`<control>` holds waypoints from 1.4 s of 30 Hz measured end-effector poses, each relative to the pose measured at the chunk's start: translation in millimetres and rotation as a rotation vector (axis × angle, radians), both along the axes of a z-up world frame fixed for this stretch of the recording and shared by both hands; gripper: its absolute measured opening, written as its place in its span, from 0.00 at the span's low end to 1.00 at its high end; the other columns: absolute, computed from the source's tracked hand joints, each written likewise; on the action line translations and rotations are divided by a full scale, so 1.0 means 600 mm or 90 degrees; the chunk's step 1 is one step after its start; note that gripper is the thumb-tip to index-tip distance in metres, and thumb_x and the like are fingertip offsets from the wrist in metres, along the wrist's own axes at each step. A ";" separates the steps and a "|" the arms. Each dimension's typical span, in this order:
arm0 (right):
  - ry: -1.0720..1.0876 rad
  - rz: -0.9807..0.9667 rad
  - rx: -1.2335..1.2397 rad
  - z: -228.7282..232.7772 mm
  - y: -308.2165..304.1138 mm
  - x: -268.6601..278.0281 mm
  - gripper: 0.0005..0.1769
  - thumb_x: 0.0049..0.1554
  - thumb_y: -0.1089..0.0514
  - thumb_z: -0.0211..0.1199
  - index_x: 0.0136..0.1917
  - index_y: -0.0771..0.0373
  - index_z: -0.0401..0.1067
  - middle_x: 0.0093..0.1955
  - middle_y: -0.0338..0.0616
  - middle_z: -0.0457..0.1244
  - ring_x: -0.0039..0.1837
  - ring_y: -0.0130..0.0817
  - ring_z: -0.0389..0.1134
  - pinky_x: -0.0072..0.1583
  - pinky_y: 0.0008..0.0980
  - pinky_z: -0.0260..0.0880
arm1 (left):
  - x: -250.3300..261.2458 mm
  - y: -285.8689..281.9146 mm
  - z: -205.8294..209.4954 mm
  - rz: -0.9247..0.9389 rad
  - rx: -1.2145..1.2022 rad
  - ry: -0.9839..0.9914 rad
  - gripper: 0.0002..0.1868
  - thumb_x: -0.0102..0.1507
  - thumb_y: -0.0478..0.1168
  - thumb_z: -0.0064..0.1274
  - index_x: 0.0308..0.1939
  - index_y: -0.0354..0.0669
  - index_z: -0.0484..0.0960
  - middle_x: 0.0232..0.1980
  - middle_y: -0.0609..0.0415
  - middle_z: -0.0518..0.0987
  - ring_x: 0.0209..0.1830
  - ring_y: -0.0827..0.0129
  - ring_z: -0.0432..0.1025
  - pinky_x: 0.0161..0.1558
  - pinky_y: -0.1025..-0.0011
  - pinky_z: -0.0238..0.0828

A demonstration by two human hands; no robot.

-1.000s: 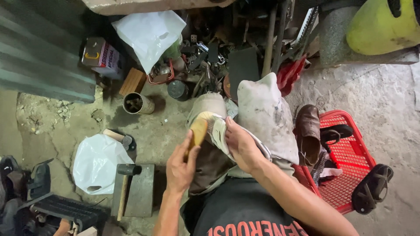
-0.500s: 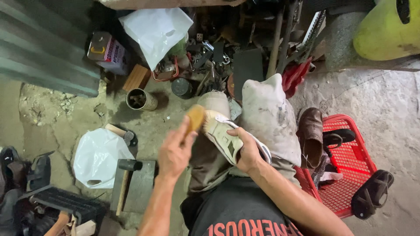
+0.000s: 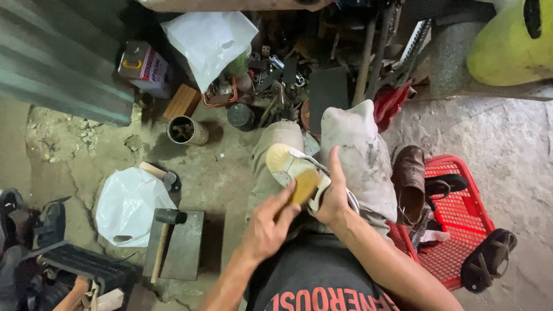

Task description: The person scrubs a white sneaker with a yellow brush, focusing on the toe and side panels. They briefly set the shoe down to pick up a brown loafer from a red basket, then return to scrubbing the white sneaker.

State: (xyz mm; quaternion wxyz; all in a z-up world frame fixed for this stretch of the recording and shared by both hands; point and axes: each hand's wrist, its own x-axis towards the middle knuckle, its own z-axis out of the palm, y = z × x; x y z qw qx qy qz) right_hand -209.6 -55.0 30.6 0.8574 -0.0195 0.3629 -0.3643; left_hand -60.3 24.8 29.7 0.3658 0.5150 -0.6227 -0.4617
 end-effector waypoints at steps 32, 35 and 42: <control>0.120 -0.148 0.153 0.042 0.004 0.035 0.55 0.46 0.14 0.51 0.57 0.66 0.76 0.54 0.52 0.69 0.55 0.50 0.71 0.60 0.48 0.72 | 0.008 -0.011 -0.033 0.134 -0.089 -0.072 0.23 0.64 0.46 0.60 0.63 0.45 0.81 0.39 0.40 0.84 0.40 0.50 0.81 0.41 0.58 0.79; 0.137 -0.144 0.164 0.009 0.014 0.020 0.54 0.46 0.13 0.52 0.55 0.64 0.77 0.52 0.52 0.71 0.52 0.50 0.73 0.55 0.46 0.75 | -0.005 0.010 -0.058 0.111 -0.071 -0.058 0.24 0.62 0.48 0.63 0.62 0.53 0.82 0.37 0.44 0.84 0.39 0.54 0.82 0.40 0.62 0.79; 0.120 -0.131 0.187 0.049 0.006 0.023 0.65 0.42 0.13 0.48 0.74 0.64 0.66 0.75 0.52 0.60 0.75 0.51 0.61 0.75 0.46 0.60 | 0.080 -0.059 -0.044 0.295 -0.095 -0.204 0.25 0.69 0.50 0.52 0.70 0.50 0.75 0.45 0.37 0.83 0.44 0.49 0.80 0.39 0.55 0.76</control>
